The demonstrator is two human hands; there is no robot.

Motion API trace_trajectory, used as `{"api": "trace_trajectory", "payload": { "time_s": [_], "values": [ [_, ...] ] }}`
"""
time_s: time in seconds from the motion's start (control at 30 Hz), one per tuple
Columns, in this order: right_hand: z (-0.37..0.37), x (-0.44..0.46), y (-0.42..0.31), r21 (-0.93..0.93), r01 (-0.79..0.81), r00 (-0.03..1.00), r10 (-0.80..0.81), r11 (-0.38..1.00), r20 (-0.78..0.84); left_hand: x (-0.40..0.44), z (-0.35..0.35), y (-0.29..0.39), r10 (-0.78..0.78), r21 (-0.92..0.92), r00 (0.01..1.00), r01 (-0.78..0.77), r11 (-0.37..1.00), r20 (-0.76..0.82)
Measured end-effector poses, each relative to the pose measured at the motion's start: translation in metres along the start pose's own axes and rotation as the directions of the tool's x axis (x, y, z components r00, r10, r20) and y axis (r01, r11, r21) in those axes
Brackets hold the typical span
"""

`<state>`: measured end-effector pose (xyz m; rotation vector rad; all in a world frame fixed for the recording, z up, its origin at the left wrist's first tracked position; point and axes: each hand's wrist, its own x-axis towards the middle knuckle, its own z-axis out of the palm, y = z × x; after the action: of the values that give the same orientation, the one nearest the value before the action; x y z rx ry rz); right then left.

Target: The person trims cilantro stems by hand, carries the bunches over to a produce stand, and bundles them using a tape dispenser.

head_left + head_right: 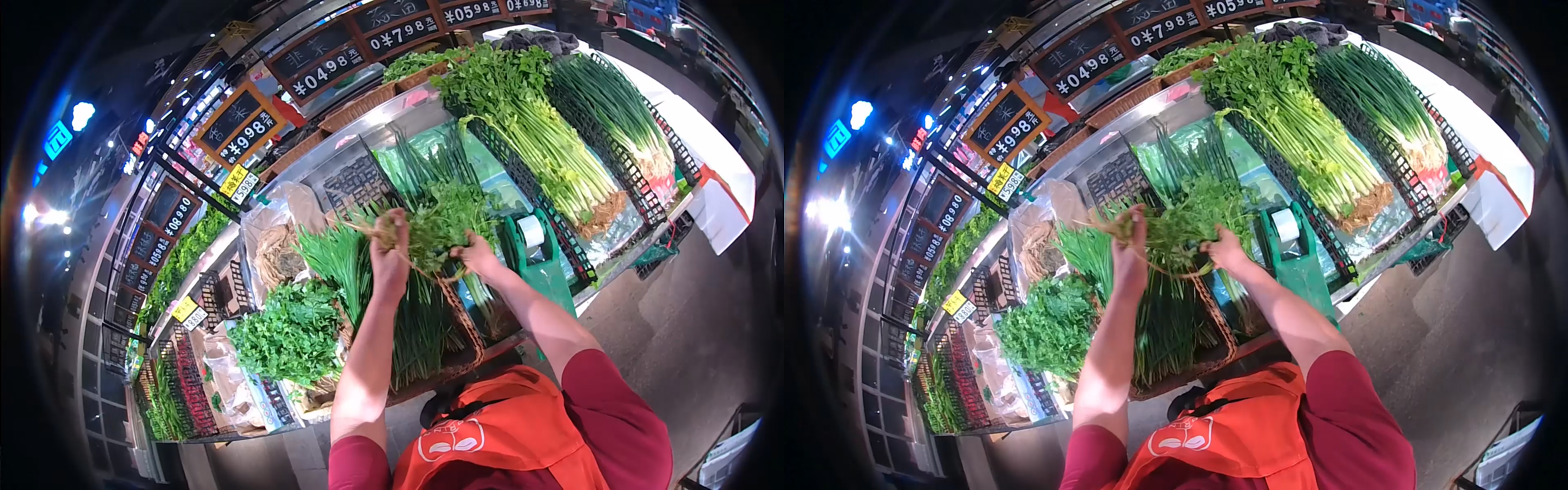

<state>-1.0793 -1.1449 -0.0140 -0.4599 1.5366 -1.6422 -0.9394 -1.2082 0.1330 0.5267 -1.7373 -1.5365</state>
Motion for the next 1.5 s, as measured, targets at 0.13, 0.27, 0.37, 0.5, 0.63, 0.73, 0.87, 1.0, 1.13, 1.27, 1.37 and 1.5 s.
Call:
{"api": "trace_trajectory", "payload": {
  "time_s": [0.13, 0.27, 0.37, 0.5, 0.63, 0.73, 0.87, 1.0, 1.13, 1.27, 1.37, 1.5],
  "values": [
    [-0.022, 0.003, 0.001, -0.767, 0.193, 0.902, -0.418, 0.612, -0.107, 0.008, -0.018, 0.045, -0.003, -0.007, 0.973, 0.001, 1.0, -0.233],
    [-0.031, 0.011, 0.015, -0.866, 0.081, 0.944, -0.317, 0.493, -0.092, 0.019, -0.04, 0.072, 0.143, -0.055, 0.915, -0.177, 0.983, -0.377],
    [-0.034, 0.027, 0.028, -0.895, -0.046, 0.971, -0.19, 0.443, -0.144, 0.024, -0.059, 0.096, 0.123, -0.567, 0.923, -0.325, 0.756, -0.365],
    [-0.03, 0.016, 0.009, -0.886, -0.059, 0.982, -0.133, 0.459, -0.134, 0.016, -0.078, 0.111, 0.207, -0.723, 0.949, -0.315, 0.615, -0.238],
    [-0.037, 0.004, -0.013, -0.907, 0.044, 0.982, -0.184, 0.418, -0.038, 0.006, -0.086, 0.09, -0.055, -0.746, 0.959, -0.179, 0.642, -0.278],
    [-0.044, -0.035, -0.055, -0.955, 0.09, 0.979, -0.2, 0.283, 0.034, -0.014, -0.058, 0.089, -0.233, -0.551, 0.89, -0.024, 0.834, -0.392],
    [-0.047, -0.074, -0.088, -0.858, 0.358, 0.839, -0.53, 0.369, 0.121, -0.019, -0.07, 0.029, -0.066, -0.756, 0.996, 0.085, 0.649, 0.055],
    [-0.013, -0.122, -0.12, -0.373, 0.428, 0.903, -0.379, 0.823, 0.201, -0.052, -0.045, 0.034, -0.268, -0.615, 0.947, 0.319, 0.721, 0.177],
    [0.027, -0.156, -0.12, -0.169, 0.517, 0.837, -0.453, 0.839, 0.308, -0.078, -0.031, 0.028, -0.36, -0.316, 0.889, 0.441, 0.84, 0.283],
    [0.047, -0.18, -0.114, -0.323, 0.565, 0.813, -0.444, 0.759, 0.378, -0.098, -0.033, 0.019, -0.332, -0.31, 0.789, 0.534, 0.787, 0.517],
    [0.05, -0.19, -0.094, -0.148, 0.451, 0.869, -0.396, 0.88, 0.295, -0.103, -0.045, -0.014, -0.418, -0.227, 0.637, 0.685, 0.692, 0.648],
    [0.054, -0.215, -0.082, -0.027, 0.268, 0.951, -0.26, 0.963, 0.169, -0.114, -0.049, -0.02, -0.325, -0.22, 0.496, 0.759, 0.612, 0.806]
  ]
}}
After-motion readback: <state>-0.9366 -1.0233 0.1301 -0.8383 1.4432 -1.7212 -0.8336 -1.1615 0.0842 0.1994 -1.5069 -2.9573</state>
